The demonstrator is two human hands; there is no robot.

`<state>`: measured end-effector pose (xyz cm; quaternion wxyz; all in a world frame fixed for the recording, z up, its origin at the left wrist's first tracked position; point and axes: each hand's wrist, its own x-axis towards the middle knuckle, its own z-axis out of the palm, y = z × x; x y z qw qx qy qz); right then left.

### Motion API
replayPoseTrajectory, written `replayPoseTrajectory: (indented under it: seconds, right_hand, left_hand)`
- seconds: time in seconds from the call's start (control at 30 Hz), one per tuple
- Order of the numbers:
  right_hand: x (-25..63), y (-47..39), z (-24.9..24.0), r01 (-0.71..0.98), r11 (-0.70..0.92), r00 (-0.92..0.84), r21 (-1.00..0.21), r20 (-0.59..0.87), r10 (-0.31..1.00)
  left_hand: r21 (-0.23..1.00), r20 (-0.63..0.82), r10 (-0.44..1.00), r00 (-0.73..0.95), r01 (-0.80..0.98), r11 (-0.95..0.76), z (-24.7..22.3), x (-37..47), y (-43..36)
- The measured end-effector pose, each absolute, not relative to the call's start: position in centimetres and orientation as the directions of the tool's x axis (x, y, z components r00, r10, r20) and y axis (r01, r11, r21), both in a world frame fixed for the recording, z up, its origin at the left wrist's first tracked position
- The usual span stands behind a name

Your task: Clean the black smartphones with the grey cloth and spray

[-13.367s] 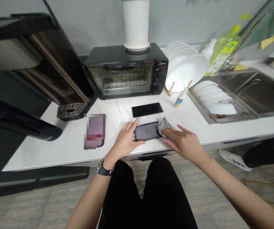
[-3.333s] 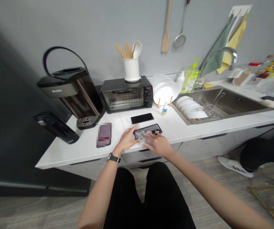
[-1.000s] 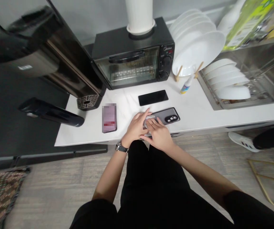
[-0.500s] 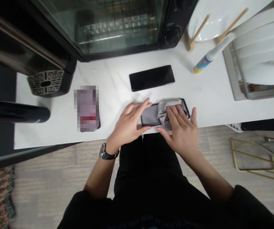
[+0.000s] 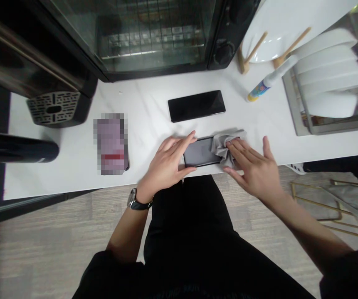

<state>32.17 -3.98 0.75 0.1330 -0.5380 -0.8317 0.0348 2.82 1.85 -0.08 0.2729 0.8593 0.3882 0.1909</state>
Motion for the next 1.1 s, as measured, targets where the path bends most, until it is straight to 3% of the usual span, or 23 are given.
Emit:
replayPoseTrajectory:
  seconds: [0.1, 0.27, 0.4, 0.57, 0.77, 0.93, 1.03, 1.1]
  right_hand:
    - [27.5, -3.5, 0.1, 0.889, 0.414, -0.372, -0.198, 0.218, 0.902]
    - [20.7, -4.4, -0.2, 0.779, 0.527, -0.465, -0.341, 0.250, 0.849]
    - [25.0, -5.9, 0.4, 0.734, 0.562, -0.521, -0.381, 0.214, 0.826]
    - [32.0, -6.3, 0.9, 0.858, 0.441, -0.391, -0.265, 0.223, 0.893]
    - [24.8, -3.7, -0.6, 0.914, 0.331, -0.261, -0.236, 0.285, 0.922]
    - [19.8, -4.3, -0.6, 0.786, 0.514, -0.425, -0.345, 0.303, 0.853]
    - [24.4, -5.4, -0.2, 0.716, 0.576, -0.511, -0.395, 0.267, 0.817]
    - [28.9, -6.0, 0.0, 0.773, 0.527, -0.469, -0.354, 0.240, 0.850]
  left_hand:
    - [0.627, 0.126, 0.775, 0.620, 0.555, -0.546, 0.0, 3.0, 1.7]
    - [0.647, 0.130, 0.767, 0.628, 0.533, -0.545, 0.0, 2.6, 1.6]
    - [0.635, 0.148, 0.762, 0.630, 0.531, -0.562, 0.0, 2.4, 1.5]
    - [0.622, 0.187, 0.760, 0.622, 0.524, -0.582, -0.1, 2.9, 1.5]
    - [0.617, 0.212, 0.762, 0.612, 0.521, -0.590, -0.8, 2.9, 1.7]
    - [0.620, 0.217, 0.764, 0.608, 0.519, -0.589, -1.0, 2.3, 1.4]
    - [0.616, 0.193, 0.757, 0.624, 0.524, -0.588, -0.7, 2.3, 1.3]
    - [0.610, 0.188, 0.755, 0.628, 0.527, -0.591, -0.6, 2.6, 1.4]
